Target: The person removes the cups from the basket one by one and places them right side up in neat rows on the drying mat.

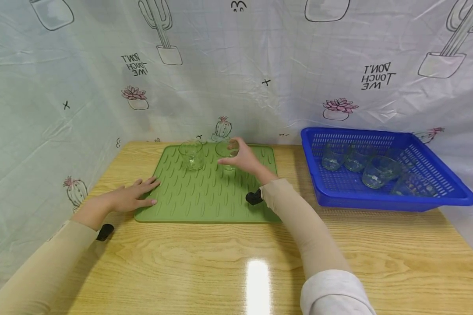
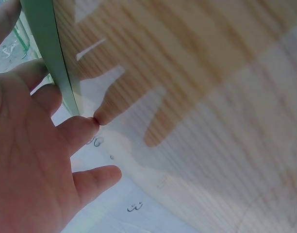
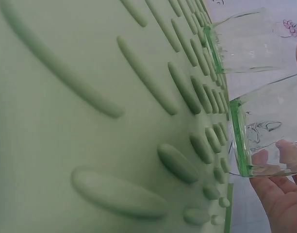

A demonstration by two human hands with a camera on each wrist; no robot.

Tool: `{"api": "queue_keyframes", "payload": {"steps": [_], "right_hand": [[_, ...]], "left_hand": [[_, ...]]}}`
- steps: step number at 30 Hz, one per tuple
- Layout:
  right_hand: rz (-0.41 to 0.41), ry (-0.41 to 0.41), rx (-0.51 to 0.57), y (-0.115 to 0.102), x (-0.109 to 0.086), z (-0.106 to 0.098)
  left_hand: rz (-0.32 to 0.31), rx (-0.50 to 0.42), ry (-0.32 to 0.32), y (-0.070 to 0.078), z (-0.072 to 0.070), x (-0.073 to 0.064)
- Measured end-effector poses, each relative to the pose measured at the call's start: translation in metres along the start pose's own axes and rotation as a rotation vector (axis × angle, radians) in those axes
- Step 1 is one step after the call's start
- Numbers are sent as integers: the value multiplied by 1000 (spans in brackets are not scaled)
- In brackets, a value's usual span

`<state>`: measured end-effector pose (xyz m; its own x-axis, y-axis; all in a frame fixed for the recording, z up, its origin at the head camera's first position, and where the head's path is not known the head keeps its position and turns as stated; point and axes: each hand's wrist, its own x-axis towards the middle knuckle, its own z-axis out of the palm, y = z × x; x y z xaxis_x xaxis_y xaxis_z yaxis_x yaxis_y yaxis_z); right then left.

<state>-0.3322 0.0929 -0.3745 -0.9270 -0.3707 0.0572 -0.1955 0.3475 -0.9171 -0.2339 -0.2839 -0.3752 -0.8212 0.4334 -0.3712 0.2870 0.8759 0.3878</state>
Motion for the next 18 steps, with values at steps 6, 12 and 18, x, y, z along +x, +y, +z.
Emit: {"api": "queue_keyframes", "payload": {"steps": [6, 12, 18], "right_hand": [[14, 22, -12, 4, 7, 7], [32, 24, -32, 6, 10, 16], [46, 28, -19, 7, 13, 20]], "left_hand": [[1, -5, 4, -1, -1, 0], [-2, -7, -3, 0, -1, 0], [7, -3, -4, -1, -1, 0]]}}
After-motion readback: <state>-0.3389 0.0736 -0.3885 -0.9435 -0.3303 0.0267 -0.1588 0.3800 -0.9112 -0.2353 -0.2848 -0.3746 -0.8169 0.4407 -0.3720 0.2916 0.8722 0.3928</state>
